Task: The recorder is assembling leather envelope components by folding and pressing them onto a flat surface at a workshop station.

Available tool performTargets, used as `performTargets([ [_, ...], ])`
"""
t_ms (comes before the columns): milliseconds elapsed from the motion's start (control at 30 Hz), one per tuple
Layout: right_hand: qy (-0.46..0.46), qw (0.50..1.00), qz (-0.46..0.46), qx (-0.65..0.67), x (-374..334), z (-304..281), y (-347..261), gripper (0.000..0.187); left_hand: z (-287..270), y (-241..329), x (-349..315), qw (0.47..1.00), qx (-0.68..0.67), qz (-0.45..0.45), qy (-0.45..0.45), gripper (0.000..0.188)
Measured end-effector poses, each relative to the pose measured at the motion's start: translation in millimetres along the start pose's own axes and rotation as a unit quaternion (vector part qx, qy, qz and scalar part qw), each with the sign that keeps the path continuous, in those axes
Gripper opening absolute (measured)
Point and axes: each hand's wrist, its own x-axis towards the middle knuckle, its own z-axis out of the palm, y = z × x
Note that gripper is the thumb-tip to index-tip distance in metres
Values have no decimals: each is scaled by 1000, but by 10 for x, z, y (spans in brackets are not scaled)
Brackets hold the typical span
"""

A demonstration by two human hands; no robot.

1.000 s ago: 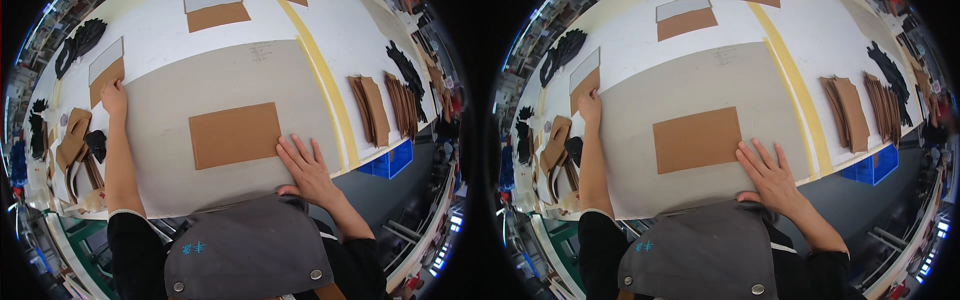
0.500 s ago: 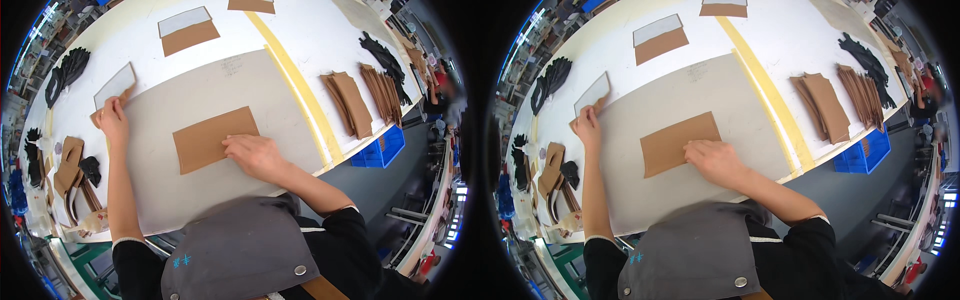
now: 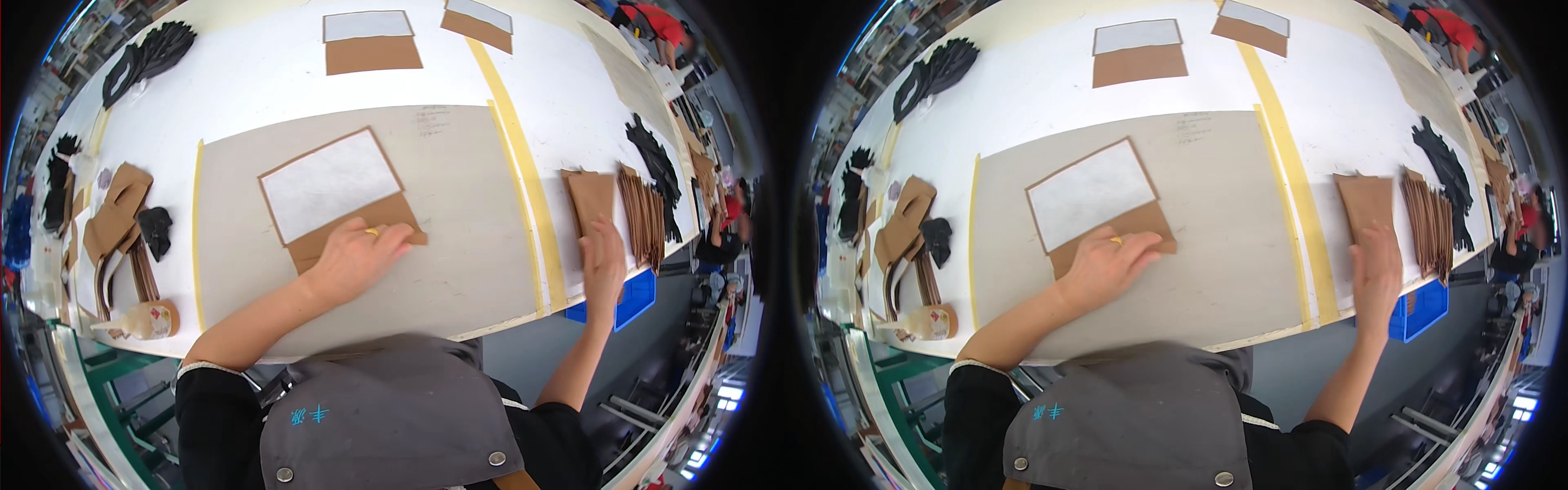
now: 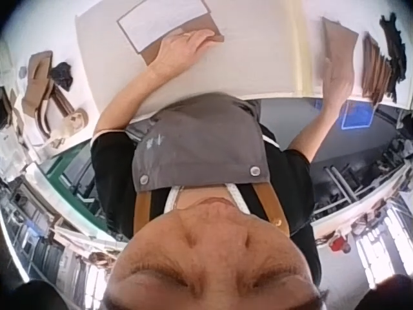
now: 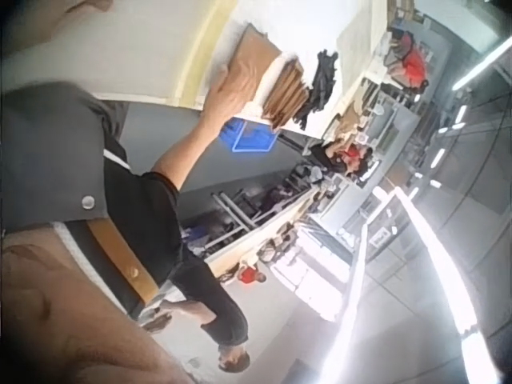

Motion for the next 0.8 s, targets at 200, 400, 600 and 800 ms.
performTargets([
  [200,-120,916,-231,305,-366,351,-1476,44,-203,476,-236,996,-79,-14,-32,30],
  [400,-282,796,-285,454,-429,381,-1545,19,-742,529,-644,951,-103,-135,-260,27],
  [600,-383,778,-155,474,-411,256,-1486,20,-965,458,-811,872,-322,-337,-150,19],
  [800,-313,787,-60,529,-485,458,-1510,22,-783,344,-644,848,-351,-396,-26,23],
])
